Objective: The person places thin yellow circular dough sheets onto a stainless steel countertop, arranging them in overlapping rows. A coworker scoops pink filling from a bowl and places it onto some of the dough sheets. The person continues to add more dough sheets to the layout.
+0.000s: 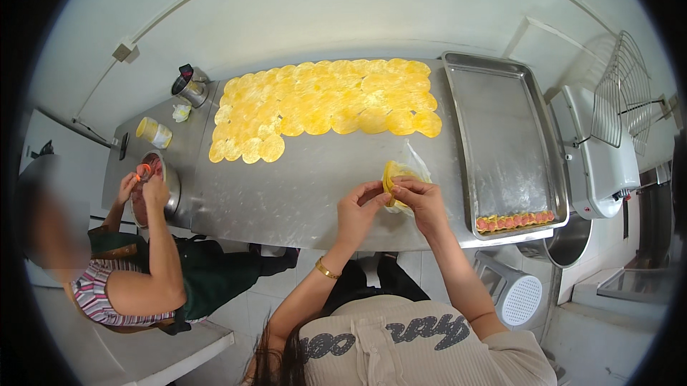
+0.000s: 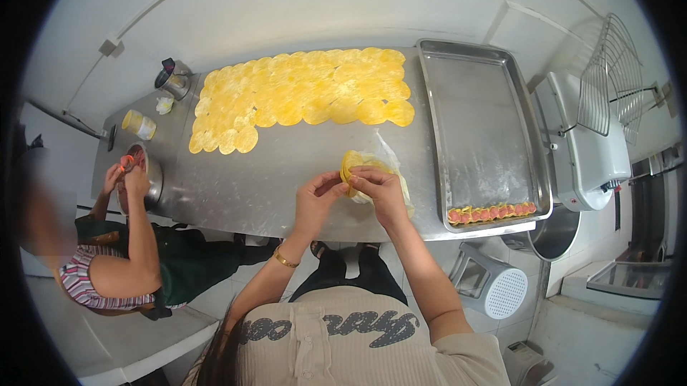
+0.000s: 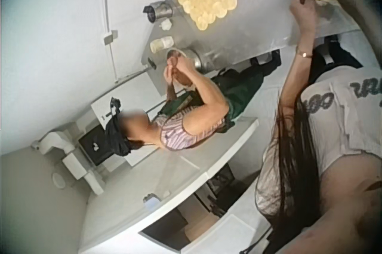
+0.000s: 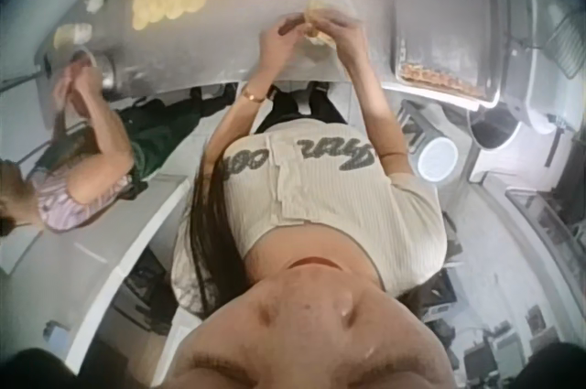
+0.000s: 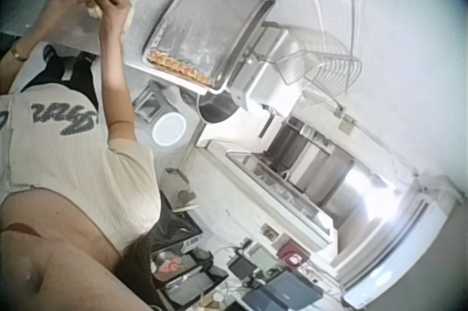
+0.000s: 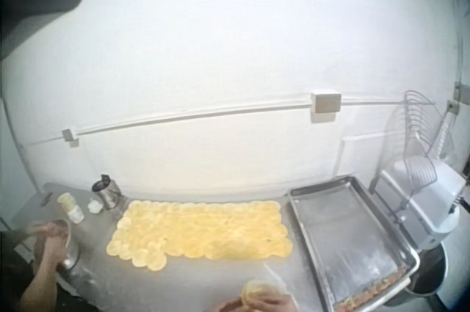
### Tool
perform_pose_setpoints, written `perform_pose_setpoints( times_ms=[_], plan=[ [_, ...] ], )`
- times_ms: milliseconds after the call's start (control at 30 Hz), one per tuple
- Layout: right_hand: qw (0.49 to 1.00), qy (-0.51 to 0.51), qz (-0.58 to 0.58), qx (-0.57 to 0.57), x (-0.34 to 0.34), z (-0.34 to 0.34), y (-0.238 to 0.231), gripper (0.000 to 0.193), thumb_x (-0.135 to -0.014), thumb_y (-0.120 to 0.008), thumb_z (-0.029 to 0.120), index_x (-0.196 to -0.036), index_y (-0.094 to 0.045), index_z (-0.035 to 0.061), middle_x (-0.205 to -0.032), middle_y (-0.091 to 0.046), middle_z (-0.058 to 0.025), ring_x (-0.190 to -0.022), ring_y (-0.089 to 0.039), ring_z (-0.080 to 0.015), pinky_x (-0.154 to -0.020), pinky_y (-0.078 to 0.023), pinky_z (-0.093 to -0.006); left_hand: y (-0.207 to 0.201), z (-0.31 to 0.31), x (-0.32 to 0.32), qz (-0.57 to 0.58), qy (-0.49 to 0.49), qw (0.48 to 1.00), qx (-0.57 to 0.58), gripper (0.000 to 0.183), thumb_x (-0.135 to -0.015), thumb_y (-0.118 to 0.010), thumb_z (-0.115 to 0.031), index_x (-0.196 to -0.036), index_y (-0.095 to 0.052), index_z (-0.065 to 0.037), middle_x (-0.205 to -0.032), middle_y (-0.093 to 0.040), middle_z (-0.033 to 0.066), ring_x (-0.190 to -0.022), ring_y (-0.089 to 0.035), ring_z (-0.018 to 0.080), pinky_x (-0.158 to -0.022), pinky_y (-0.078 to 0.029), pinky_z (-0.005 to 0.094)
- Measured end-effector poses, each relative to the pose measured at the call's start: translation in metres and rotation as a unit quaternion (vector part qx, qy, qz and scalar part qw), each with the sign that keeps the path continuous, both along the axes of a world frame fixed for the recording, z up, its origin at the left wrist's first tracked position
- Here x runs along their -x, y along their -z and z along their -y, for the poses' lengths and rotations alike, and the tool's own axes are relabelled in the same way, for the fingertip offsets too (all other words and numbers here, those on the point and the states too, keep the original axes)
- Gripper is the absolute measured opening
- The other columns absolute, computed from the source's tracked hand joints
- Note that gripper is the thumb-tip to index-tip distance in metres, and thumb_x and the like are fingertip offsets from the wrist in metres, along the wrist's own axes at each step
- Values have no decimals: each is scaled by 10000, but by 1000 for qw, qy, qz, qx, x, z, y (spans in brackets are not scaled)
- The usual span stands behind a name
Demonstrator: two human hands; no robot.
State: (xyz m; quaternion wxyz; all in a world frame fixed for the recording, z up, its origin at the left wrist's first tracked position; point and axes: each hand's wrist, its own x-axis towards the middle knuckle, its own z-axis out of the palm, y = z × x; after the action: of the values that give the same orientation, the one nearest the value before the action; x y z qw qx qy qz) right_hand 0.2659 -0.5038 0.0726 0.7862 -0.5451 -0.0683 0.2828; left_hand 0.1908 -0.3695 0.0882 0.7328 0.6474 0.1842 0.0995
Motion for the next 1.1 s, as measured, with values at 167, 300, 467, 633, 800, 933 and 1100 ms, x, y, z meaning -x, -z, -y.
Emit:
perform_pose_setpoints(
  times_ms=[167,300,467,633,800,933,1100],
  plan=[
    [993,-33,-104,-47,-1,-12,3,64,-780,-632,-7,-832,-653,-37,-966,-604,-81,-880,-588,-167,-819,-470,-274,-5,-12,6,-4,6,999,-39,237,-794,-667,-48,-1010,-622,37,-940,-654,77,-867,-613,123,-793,-488,248],
    [987,-50,-147,-52,-3,-18,2,58,-762,-630,-18,-811,-653,-39,-955,-610,-88,-875,-595,-184,-828,-470,-294,-8,-21,11,-25,5,998,-66,228,-787,-672,-44,-995,-632,40,-919,-660,78,-853,-617,123,-776,-490,244],
    [984,-63,-161,-54,-1,-32,3,62,-751,-616,-14,-797,-652,-36,-925,-616,-90,-868,-590,-190,-835,-464,-312,-7,-32,15,-19,-27,995,-94,211,-783,-671,-46,-971,-646,45,-896,-665,83,-828,-622,121,-748,-494,240],
    [973,-76,-210,-51,3,-51,5,60,-748,-606,-4,-782,-651,-23,-870,-619,-89,-865,-579,-193,-840,-459,-335,-2,-49,24,-28,-42,991,-120,198,-789,-663,-60,-953,-648,51,-878,-664,79,-809,-619,115,-725,-492,238],
    [974,-119,-189,-20,8,-74,4,58,-761,-614,23,-766,-651,-22,-855,-621,-87,-865,-576,-184,-825,-461,-326,6,-71,37,-12,-56,994,-90,201,-806,-660,-84,-945,-640,60,-863,-653,68,-793,-605,108,-711,-492,235],
    [982,-172,-60,46,15,-101,11,82,-787,-620,70,-791,-639,-10,-877,-619,-93,-873,-573,-175,-811,-459,-302,17,-92,50,-26,-81,996,-17,207,-835,-639,-108,-950,-617,62,-874,-631,61,-795,-595,105,-722,-505,245],
    [967,-143,-207,-38,5,-154,30,201,-877,-488,137,-1020,-549,9,-997,-595,-99,-920,-577,-204,-841,-454,-337,30,-128,76,-48,-212,969,120,187,-860,-610,-123,-962,-599,34,-912,-600,51,-839,-582,110,-734,-519,265]
  ],
)
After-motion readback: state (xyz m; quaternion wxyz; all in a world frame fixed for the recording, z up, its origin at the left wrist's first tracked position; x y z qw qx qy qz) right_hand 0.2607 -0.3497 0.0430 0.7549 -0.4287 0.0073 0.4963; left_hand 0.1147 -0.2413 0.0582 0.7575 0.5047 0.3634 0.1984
